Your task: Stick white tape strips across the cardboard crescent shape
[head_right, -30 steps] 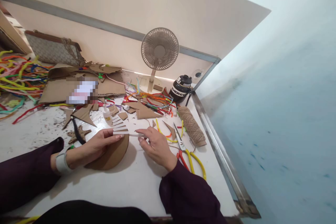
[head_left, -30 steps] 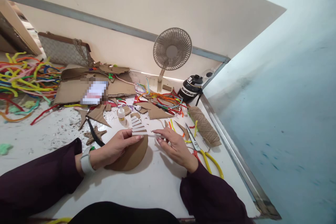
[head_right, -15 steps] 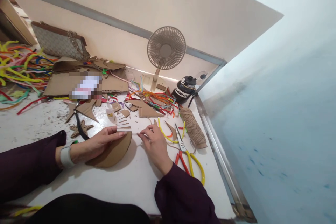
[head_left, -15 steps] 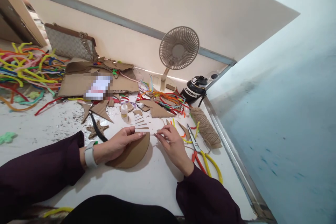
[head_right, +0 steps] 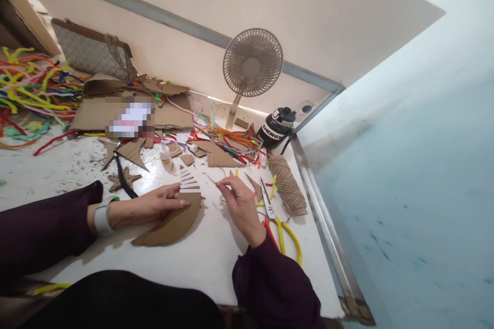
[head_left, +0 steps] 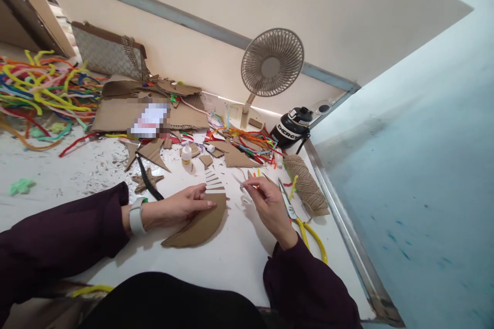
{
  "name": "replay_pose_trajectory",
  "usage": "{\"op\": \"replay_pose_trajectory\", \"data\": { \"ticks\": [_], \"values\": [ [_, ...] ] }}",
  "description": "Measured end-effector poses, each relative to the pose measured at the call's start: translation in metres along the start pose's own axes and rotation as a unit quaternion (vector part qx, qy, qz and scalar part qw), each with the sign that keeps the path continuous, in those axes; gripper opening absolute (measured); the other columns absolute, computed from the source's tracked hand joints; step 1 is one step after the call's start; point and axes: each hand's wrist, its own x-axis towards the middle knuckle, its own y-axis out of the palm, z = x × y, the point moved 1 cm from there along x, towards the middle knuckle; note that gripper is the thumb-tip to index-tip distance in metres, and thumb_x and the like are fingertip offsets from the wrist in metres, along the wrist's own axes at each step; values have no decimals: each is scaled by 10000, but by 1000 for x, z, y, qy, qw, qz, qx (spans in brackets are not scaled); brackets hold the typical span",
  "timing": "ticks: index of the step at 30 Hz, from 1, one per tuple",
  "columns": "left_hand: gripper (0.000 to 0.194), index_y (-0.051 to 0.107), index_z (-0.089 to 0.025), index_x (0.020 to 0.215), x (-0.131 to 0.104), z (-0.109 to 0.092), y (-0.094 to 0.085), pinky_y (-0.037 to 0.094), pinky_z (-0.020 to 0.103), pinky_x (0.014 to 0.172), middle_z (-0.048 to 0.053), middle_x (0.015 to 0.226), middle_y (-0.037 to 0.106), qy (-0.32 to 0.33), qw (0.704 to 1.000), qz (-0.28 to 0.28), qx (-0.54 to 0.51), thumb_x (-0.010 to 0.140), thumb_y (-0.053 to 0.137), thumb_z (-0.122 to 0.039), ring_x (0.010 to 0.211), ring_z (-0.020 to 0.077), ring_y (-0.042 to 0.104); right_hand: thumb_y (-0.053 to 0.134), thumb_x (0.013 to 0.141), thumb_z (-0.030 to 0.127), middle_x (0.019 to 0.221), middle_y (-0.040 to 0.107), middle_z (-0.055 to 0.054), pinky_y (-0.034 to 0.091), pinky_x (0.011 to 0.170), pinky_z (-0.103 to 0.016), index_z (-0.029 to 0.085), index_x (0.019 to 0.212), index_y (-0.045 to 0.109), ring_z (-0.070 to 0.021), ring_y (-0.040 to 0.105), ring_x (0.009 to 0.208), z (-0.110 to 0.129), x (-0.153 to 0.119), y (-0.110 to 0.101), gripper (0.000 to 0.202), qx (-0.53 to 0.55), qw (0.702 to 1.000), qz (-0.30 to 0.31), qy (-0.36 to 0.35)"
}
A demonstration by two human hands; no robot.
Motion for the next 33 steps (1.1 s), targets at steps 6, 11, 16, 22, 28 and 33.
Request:
{"op": "replay_pose_trajectory", "data": {
  "ticks": [6, 11, 16, 22, 28, 33],
  "values": [
    [426, 573, -212, 1165, 2, 3, -2, 495, 317, 857, 74, 1086, 719, 8, 1000, 0, -30, 781, 740, -290, 938, 207, 690, 534, 929, 402, 806, 682, -54, 483, 634, -282, 193, 896, 652, -165, 619, 702, 6, -6, 1, 242, 46, 992, 99, 57],
    [561, 484, -228, 1241, 1, 6, -6, 498, 267, 713, 57, 1047, 713, -25, 999, -48, 5, 761, 753, -338, 863, 190, 690, 559, 915, 412, 763, 694, -37, 510, 678, -283, 196, 857, 623, -162, 659, 716, 9, -7, 3, 233, 116, 980, 141, 84],
    [409, 528, -221, 1127, -2, 5, -1, 471, 281, 782, 48, 978, 729, 8, 999, 24, 44, 786, 734, -311, 921, 205, 676, 573, 892, 463, 747, 700, -25, 427, 450, -214, 196, 851, 594, -104, 559, 521, 12, -10, 9, 271, 186, 946, 216, 158],
    [312, 604, -227, 1105, -4, 11, 3, 436, 263, 826, 0, 902, 732, 54, 991, 26, 119, 825, 694, -332, 932, 176, 641, 614, 837, 523, 694, 692, 2, 342, 342, -169, 188, 829, 541, -46, 409, 377, 12, -12, 17, 343, 244, 916, 226, 222],
    [228, 607, -214, 1046, -6, 7, 8, 419, 257, 815, 9, 932, 711, 78, 986, 38, 140, 851, 660, -318, 915, 166, 620, 647, 807, 523, 666, 687, -1, 346, 346, -158, 178, 806, 545, -47, 436, 393, 15, -13, 19, 360, 260, 908, 226, 239],
    [232, 596, -211, 1008, -7, 5, 11, 409, 252, 756, 5, 869, 691, 79, 985, 34, 149, 830, 677, -336, 852, 168, 603, 655, 806, 508, 665, 695, -5, 358, 359, -158, 174, 804, 555, -55, 469, 415, 13, -14, 22, 349, 263, 908, 217, 244]
  ]
}}
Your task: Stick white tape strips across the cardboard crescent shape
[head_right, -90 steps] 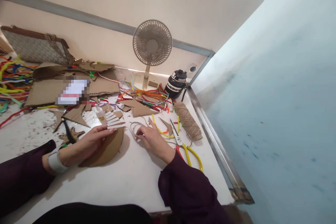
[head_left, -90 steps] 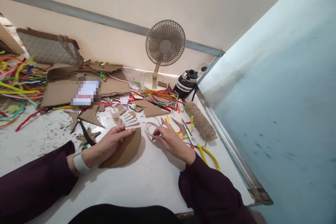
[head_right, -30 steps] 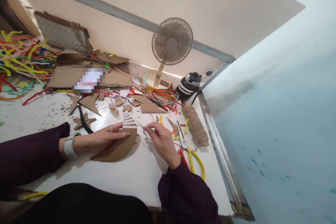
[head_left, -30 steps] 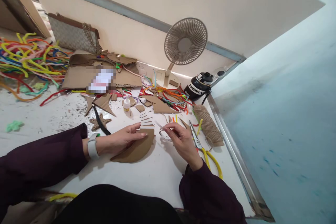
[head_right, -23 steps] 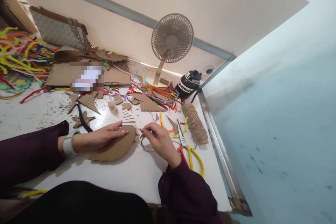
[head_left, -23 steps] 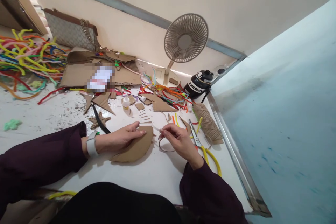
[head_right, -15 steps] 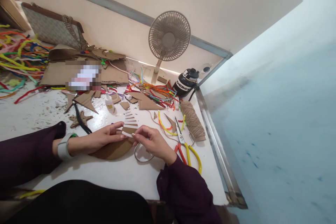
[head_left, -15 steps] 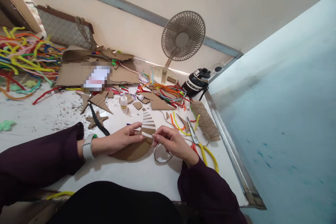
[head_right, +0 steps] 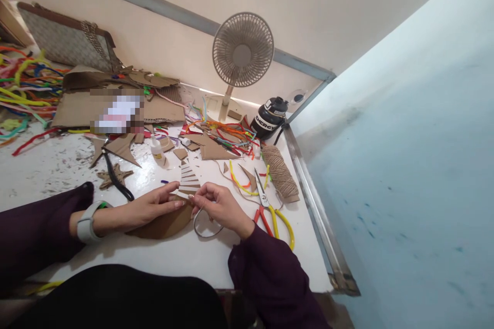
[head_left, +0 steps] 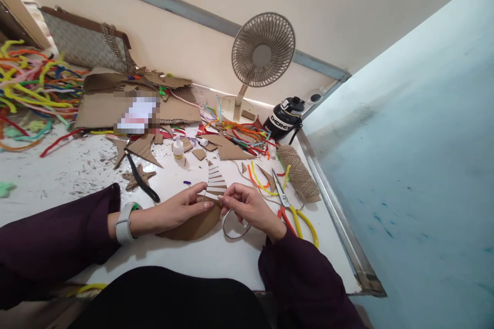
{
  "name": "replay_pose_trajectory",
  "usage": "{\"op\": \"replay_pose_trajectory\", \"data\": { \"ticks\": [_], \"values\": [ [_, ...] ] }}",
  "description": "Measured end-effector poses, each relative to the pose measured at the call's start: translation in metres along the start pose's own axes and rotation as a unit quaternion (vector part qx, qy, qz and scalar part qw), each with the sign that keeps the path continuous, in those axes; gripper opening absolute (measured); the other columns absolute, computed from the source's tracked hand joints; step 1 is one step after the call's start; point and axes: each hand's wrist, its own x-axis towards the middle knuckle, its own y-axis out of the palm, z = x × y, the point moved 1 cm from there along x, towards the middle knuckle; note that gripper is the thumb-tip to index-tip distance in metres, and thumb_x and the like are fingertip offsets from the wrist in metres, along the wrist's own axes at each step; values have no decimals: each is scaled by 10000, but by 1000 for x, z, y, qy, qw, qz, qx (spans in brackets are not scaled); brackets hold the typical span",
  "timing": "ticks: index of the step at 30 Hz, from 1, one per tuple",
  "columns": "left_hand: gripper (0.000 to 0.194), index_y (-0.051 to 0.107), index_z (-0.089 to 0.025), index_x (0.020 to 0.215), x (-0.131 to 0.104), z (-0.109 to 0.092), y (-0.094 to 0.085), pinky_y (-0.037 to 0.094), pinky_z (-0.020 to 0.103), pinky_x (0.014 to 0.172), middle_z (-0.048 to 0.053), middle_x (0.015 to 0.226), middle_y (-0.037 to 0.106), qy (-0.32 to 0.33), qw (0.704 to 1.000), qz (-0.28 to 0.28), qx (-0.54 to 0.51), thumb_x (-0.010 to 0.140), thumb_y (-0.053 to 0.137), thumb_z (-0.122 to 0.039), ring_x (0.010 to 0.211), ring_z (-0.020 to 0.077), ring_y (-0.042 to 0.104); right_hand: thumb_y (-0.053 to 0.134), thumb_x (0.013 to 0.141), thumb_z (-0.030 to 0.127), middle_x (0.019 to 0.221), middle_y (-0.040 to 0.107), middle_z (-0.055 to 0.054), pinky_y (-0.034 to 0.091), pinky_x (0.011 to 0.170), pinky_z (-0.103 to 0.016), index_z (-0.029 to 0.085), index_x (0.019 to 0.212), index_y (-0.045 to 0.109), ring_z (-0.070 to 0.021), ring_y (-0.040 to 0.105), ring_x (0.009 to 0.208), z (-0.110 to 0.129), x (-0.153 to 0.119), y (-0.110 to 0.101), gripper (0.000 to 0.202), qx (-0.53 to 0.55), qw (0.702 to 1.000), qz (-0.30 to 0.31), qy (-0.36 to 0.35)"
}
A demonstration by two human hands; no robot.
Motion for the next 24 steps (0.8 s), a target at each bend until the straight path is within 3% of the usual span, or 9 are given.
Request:
{"op": "replay_pose_trajectory", "data": {
  "ticks": [10, 19, 24],
  "values": [
    [272, 585, -207, 1040, 0, 9, -5, 395, 243, 692, -2, 852, 662, -16, 999, -18, 41, 836, 662, -369, 761, 146, 562, 658, 807, 497, 648, 687, -4, 360, 359, -161, 171, 796, 555, -55, 462, 410, -4, 1, 1, 342, -6, 1000, -17, 4],
    [262, 617, -230, 1077, -1, 6, -5, 429, 265, 847, -3, 949, 683, -17, 1000, -8, 7, 849, 655, -354, 971, 178, 588, 658, 794, 514, 634, 690, 2, 339, 350, -168, 177, 771, 536, -43, 418, 374, -3, 2, 2, 359, 11, 1000, -13, 3],
    [320, 586, -207, 1117, -3, 12, -10, 462, 296, 838, 35, 1016, 684, -44, 999, -10, 5, 857, 638, -386, 1000, 211, 597, 656, 791, 515, 629, 692, 5, 326, 341, -168, 176, 769, 529, -38, 410, 356, -2, 2, 2, 362, 10, 1000, -14, 0]
  ]
}}
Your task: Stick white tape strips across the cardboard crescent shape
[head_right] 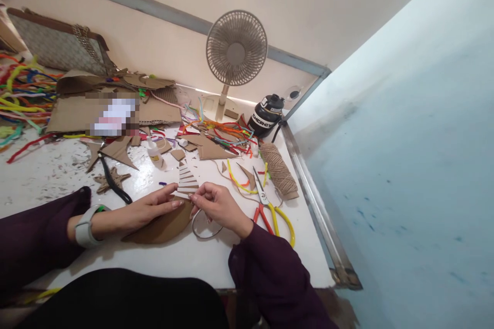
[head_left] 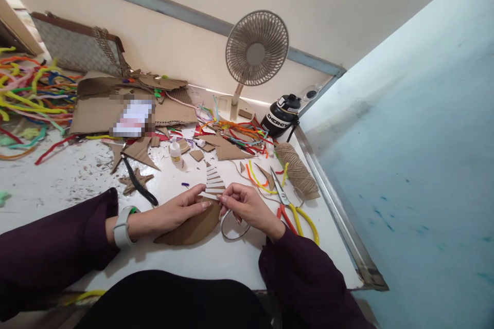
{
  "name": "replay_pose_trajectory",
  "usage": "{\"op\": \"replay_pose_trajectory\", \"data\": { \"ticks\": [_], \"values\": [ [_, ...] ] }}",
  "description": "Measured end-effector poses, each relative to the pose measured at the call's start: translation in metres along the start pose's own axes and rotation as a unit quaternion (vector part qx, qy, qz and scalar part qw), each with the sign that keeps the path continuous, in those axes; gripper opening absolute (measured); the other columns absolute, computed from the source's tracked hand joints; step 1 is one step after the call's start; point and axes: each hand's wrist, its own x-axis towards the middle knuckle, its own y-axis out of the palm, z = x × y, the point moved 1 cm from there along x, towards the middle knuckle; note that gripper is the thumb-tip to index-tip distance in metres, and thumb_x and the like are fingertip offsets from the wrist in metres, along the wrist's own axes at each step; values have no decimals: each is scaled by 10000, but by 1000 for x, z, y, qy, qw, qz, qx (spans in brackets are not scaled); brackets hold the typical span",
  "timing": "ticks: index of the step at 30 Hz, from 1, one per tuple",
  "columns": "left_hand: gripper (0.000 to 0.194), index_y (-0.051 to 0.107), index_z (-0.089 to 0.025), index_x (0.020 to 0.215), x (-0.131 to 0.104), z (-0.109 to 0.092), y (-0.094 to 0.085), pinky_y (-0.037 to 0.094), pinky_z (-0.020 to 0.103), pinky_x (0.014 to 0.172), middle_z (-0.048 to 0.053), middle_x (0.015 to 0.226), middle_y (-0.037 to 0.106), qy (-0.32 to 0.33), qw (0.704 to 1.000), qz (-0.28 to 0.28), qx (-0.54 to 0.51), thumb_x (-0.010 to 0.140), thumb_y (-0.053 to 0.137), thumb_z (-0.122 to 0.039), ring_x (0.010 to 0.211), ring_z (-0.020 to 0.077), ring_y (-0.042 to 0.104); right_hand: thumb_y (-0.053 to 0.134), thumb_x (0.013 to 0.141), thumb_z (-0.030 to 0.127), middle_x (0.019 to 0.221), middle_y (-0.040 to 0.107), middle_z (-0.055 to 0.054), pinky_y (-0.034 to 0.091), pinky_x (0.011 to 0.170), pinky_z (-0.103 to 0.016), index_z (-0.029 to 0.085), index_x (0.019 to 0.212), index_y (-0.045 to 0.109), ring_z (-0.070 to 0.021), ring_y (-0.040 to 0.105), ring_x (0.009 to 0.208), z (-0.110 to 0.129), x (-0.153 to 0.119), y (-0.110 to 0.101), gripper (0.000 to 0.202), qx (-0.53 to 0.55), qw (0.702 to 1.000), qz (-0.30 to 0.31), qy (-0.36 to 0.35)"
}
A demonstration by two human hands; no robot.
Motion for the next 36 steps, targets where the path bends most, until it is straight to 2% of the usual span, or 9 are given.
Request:
{"op": "replay_pose_trajectory", "data": {
  "ticks": [5, 9, 17, 20, 25, 30, 32, 36],
  "values": [
    [442, 518, -220, 1261, -2, 1, -4, 430, 351, 990, 55, 1265, 614, -33, 998, -1, 45, 880, 591, -431, 1222, 255, 508, 660, 780, 511, 625, 689, 7, 319, 335, -166, 177, 751, 523, -32, 406, 347, 3, -1, 0, 363, 6, 1000, -4, 2],
    [580, 469, -263, 1363, -4, -4, -4, 338, 357, 1110, 38, 1519, 407, -50, 992, -47, 104, 848, 607, -492, 1414, 280, 303, 656, 782, 498, 617, 688, 10, 320, 331, -164, 181, 748, 517, -33, 407, 341, 4, 0, 1, 348, 13, 1000, -2, 5],
    [785, 361, -224, 1460, -5, -1, -5, 192, 377, 1194, 53, 1601, 223, -74, 980, -88, 164, 809, 587, -600, 1478, 272, 125, 651, 788, 488, 611, 686, 15, 323, 332, -159, 180, 752, 512, -29, 402, 337, 2, -1, 1, 340, 19, 1000, 2, 10],
    [733, 401, -233, 1439, -4, -1, -5, 220, 380, 1187, 50, 1585, 276, -64, 979, -93, 167, 821, 581, -584, 1468, 272, 176, 649, 792, 476, 604, 682, 19, 322, 331, -158, 180, 752, 513, -30, 405, 337, 2, -1, 1, 328, 21, 1000, 3, 12],
    [605, 510, -243, 1359, -3, -5, -2, 308, 394, 1151, 41, 1479, 472, -27, 982, -68, 174, 848, 551, -564, 1392, 274, 365, 645, 796, 463, 600, 679, 23, 321, 327, -157, 182, 753, 513, -30, 400, 333, 3, -1, 1, 313, 19, 1000, 4, 11],
    [646, 508, -241, 1344, -4, -6, -2, 264, 385, 1162, 46, 1525, 405, -54, 976, -102, 183, 812, 573, -600, 1428, 279, 290, 641, 801, 464, 611, 685, 17, 323, 329, -159, 183, 756, 514, -32, 401, 334, 1, -1, 1, 312, 20, 1000, 5, 12],
    [614, 534, -239, 1302, -4, -7, -2, 281, 375, 1149, 50, 1506, 430, -53, 976, -103, 186, 806, 577, -599, 1416, 282, 311, 641, 800, 471, 611, 684, 17, 323, 327, -160, 184, 759, 516, -33, 402, 334, 0, -1, 1, 316, 21, 1000, 7, 10],
    [424, 607, -236, 1120, -4, -8, -1, 399, 336, 1048, 48, 1274, 615, -22, 981, -74, 179, 843, 556, -554, 1242, 257, 495, 638, 801, 475, 610, 679, 17, 323, 325, -156, 185, 761, 518, -34, 407, 336, -2, 0, 1, 316, 20, 1000, 6, 7]
  ]
}}
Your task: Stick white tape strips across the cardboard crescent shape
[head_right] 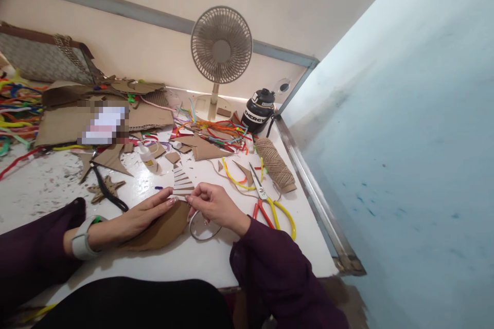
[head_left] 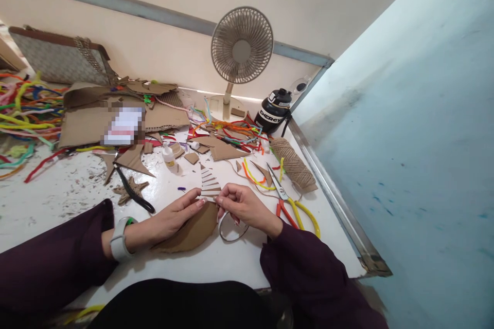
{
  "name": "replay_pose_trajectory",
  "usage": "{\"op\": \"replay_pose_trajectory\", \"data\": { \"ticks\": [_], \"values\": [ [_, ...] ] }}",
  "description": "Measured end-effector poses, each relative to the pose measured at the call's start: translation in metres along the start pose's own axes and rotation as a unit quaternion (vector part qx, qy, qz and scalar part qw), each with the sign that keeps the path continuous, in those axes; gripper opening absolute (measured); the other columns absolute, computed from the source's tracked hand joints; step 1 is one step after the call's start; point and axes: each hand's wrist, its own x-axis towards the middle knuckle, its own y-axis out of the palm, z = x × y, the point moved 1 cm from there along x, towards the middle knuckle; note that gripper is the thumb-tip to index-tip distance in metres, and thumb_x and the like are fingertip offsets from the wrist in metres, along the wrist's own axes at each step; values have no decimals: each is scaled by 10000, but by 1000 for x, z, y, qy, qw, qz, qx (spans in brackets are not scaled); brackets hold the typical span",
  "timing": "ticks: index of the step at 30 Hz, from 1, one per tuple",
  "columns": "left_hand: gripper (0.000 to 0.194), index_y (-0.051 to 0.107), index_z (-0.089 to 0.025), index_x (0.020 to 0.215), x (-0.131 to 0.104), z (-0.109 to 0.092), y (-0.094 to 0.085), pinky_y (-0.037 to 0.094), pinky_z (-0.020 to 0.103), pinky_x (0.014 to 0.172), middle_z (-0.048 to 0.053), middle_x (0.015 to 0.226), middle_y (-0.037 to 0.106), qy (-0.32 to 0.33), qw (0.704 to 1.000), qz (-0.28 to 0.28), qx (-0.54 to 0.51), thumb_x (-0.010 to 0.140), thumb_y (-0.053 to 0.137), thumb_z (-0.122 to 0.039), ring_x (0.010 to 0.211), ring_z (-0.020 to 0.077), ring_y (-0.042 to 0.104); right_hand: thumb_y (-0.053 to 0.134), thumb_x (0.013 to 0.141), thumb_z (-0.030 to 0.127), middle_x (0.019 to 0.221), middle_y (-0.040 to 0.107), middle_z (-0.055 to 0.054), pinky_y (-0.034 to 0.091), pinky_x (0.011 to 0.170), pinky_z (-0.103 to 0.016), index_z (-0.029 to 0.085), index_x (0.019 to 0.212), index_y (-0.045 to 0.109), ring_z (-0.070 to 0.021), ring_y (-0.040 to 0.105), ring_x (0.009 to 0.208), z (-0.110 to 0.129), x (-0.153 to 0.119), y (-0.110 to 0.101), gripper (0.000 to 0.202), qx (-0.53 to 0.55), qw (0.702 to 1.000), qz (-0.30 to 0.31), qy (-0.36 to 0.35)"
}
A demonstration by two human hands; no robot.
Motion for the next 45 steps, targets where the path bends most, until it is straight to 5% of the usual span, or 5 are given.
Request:
{"op": "replay_pose_trajectory", "data": {
  "ticks": [4, 11, 22, 31, 45],
  "values": [
    [306, 596, -229, 970, 0, 5, 0, 476, 290, 890, 19, 1010, 643, 8, 1000, 9, -29, 873, 543, -515, 1007, 208, 558, 643, 793, 476, 609, 679, 12, 320, 325, -155, 184, 755, 515, -33, 399, 335, 1, 0, 0, 321, -1, 1000, 0, 2],
    [280, 570, -213, 942, 1, 7, 2, 471, 266, 739, 13, 891, 609, 0, 998, 6, -59, 878, 546, -485, 868, 188, 540, 652, 779, 512, 605, 674, 9, 323, 340, -160, 179, 760, 523, -36, 399, 352, 1, -2, 2, 358, -4, 1000, -1, 0],
    [277, 556, -217, 939, 3, 8, 2, 469, 277, 771, 3, 883, 604, 22, 1000, 10, -17, 905, 491, -485, 874, 187, 543, 635, 807, 515, 646, 674, -4, 369, 359, -167, 181, 799, 563, -63, 448, 419, 0, -3, 0, 342, -42, 999, -6, -16],
    [309, 547, -209, 918, 4, 12, 2, 466, 300, 805, 6, 870, 568, 58, 998, -13, 37, 911, 467, -508, 894, 196, 520, 607, 854, 392, 664, 659, -2, 381, 432, -201, 187, 780, 594, -85, 487, 470, 8, -10, 4, 218, -143, 986, -78, -46],
    [290, 572, -216, 978, 2, 9, 4, 480, 319, 852, 19, 915, 622, 59, 998, -18, 20, 909, 480, -483, 926, 212, 552, 668, 803, 485, 654, 633, -5, 397, 530, -241, 209, 783, 550, -145, 566, 594, 7, -14, 3, 301, -233, 958, -151, -67]
  ]
}}
